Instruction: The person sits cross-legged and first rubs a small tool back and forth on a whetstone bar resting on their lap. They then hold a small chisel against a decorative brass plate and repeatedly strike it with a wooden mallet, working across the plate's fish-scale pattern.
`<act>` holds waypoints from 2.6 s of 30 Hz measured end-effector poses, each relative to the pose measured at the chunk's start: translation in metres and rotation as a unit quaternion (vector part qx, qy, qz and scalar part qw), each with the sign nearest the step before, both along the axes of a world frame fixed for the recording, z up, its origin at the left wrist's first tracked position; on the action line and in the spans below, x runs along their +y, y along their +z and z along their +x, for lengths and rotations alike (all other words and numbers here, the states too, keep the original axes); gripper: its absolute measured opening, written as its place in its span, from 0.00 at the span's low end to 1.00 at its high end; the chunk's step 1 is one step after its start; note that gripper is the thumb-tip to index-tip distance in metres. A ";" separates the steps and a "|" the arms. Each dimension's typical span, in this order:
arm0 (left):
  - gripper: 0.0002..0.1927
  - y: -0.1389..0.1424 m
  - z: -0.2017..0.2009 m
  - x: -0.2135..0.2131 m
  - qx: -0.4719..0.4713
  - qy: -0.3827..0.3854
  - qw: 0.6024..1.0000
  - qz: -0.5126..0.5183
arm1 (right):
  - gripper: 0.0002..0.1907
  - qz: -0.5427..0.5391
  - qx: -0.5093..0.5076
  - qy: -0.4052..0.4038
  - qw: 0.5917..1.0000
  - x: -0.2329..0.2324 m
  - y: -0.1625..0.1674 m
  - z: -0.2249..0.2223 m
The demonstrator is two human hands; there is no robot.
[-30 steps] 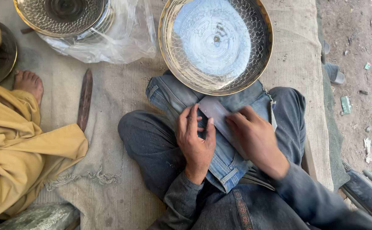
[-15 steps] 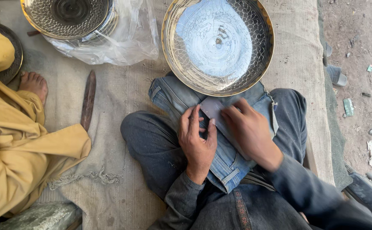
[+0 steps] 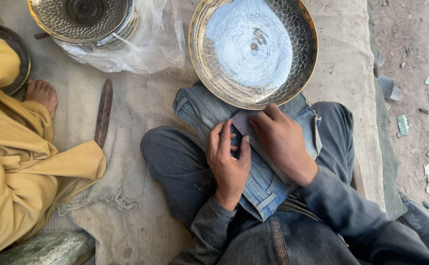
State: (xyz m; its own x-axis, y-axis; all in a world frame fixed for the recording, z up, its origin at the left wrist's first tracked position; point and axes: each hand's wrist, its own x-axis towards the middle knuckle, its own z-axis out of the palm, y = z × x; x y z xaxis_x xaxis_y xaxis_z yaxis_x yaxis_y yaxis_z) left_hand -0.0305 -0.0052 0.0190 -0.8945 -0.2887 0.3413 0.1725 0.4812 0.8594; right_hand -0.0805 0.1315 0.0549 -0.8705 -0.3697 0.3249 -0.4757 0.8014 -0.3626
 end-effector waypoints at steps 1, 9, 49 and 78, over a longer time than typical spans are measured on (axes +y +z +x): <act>0.26 0.000 0.000 0.000 0.000 0.001 1.000 0.005 | 0.07 -0.002 -0.006 0.006 1.000 0.001 -0.001 -0.001; 0.26 -0.004 -0.001 0.000 0.001 -0.011 1.000 0.023 | 0.07 0.005 -0.071 -0.054 0.996 0.028 0.011 0.047; 0.26 -0.005 0.000 0.000 -0.002 -0.002 1.000 0.016 | 0.07 0.034 -0.107 -0.056 0.992 0.035 0.013 0.051; 0.26 -0.004 0.000 0.001 0.001 -0.007 1.000 0.014 | 0.08 0.030 -0.107 -0.053 0.992 0.027 0.022 0.044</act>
